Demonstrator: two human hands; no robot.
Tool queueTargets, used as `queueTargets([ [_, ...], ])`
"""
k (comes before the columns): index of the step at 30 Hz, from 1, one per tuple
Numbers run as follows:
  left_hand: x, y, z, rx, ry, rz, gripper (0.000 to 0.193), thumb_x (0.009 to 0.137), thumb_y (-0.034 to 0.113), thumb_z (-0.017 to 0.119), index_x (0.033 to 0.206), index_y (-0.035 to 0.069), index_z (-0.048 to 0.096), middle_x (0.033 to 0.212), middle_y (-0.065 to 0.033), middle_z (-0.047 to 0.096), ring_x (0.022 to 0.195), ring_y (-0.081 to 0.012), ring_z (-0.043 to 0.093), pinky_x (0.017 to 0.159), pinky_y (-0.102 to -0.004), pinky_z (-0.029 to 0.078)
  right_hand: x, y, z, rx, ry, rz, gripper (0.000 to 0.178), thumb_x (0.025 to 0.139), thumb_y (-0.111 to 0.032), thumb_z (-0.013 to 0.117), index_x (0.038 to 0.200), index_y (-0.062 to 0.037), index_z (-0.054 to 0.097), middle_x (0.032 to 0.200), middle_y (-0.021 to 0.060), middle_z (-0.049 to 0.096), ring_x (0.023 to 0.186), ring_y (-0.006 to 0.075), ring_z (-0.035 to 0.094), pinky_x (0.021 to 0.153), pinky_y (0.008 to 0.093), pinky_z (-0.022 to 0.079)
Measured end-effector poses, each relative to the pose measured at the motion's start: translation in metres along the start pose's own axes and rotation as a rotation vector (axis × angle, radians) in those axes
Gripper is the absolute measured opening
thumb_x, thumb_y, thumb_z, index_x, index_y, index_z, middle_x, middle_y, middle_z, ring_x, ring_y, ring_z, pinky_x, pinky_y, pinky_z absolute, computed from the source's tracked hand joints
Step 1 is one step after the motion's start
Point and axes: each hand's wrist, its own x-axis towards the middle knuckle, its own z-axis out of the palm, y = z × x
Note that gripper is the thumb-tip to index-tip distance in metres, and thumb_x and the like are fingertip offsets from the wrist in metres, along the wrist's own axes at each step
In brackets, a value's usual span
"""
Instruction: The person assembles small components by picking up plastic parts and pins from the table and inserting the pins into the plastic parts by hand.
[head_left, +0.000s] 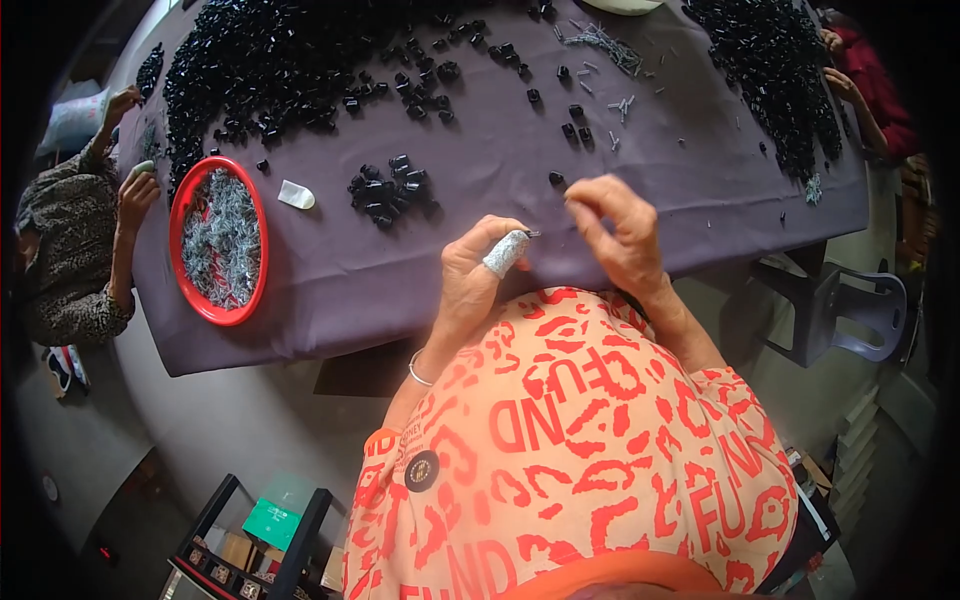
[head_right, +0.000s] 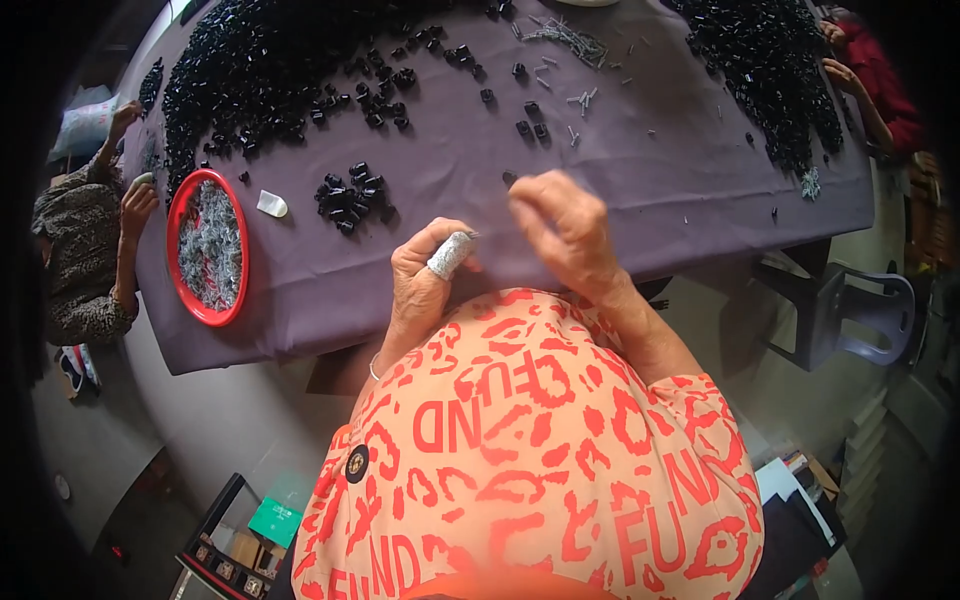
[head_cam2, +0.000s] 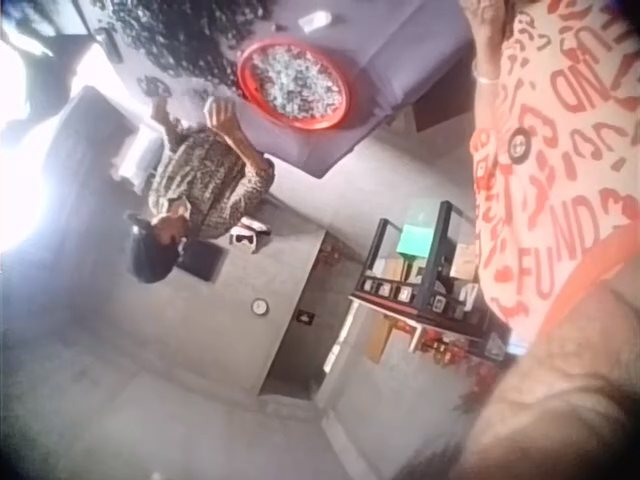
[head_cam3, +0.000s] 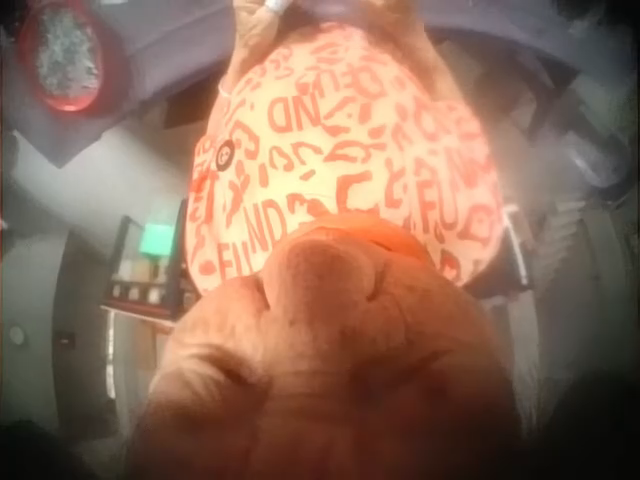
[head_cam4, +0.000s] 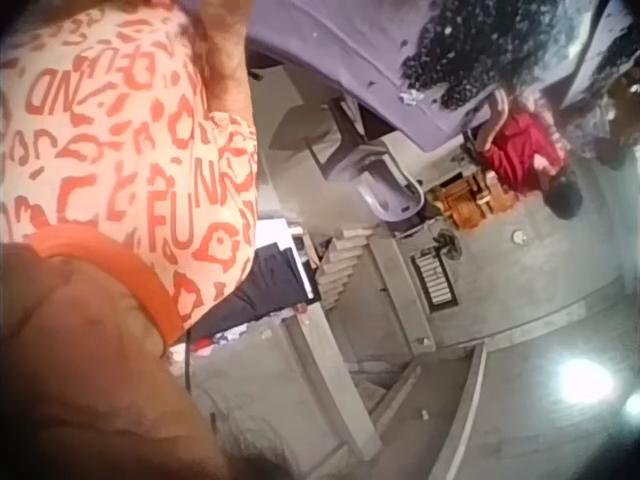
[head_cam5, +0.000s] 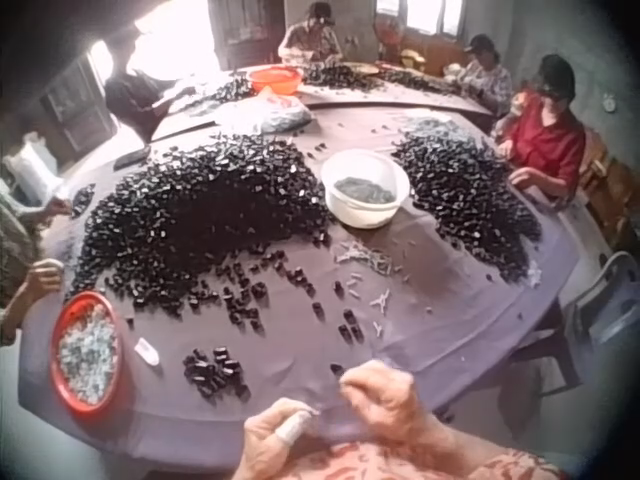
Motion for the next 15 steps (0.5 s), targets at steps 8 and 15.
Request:
queueTargets([
  [8, 0.002, -0.001, 0.0, -0.038, 0.027, -0.023, 0.009, 0.086, 0.004, 0.061, 0.094, -0.001, 0.064, 0.084, -0.002, 0.058, 0.071, -0.0088, 0.057, 0.067, -0.0222, 0.046, 0.014, 0.024, 0.022, -0.647, -0.036, -0.14, 0.026, 0.074, -0.004, 0.067, 0.099, -0.0075, 0.062, 0.089, 0.0063, 0.054, 0.086, 0.023, 0.055, 0.077, 0.0359, 0.045],
  [15, 0.002, -0.004, -0.001, -0.104, 0.007, -0.001, 0.011, 0.087, 0.004, 0.061, 0.095, -0.001, 0.064, 0.085, -0.0021, 0.058, 0.073, -0.0094, 0.056, 0.068, -0.0228, 0.046, 0.012, 0.021, 0.016, -0.338, 0.005, -0.11, 0.022, 0.079, 0.002, 0.063, 0.099, -0.0041, 0.062, 0.09, 0.0084, 0.057, 0.081, 0.0211, 0.06, 0.07, 0.0304, 0.05],
])
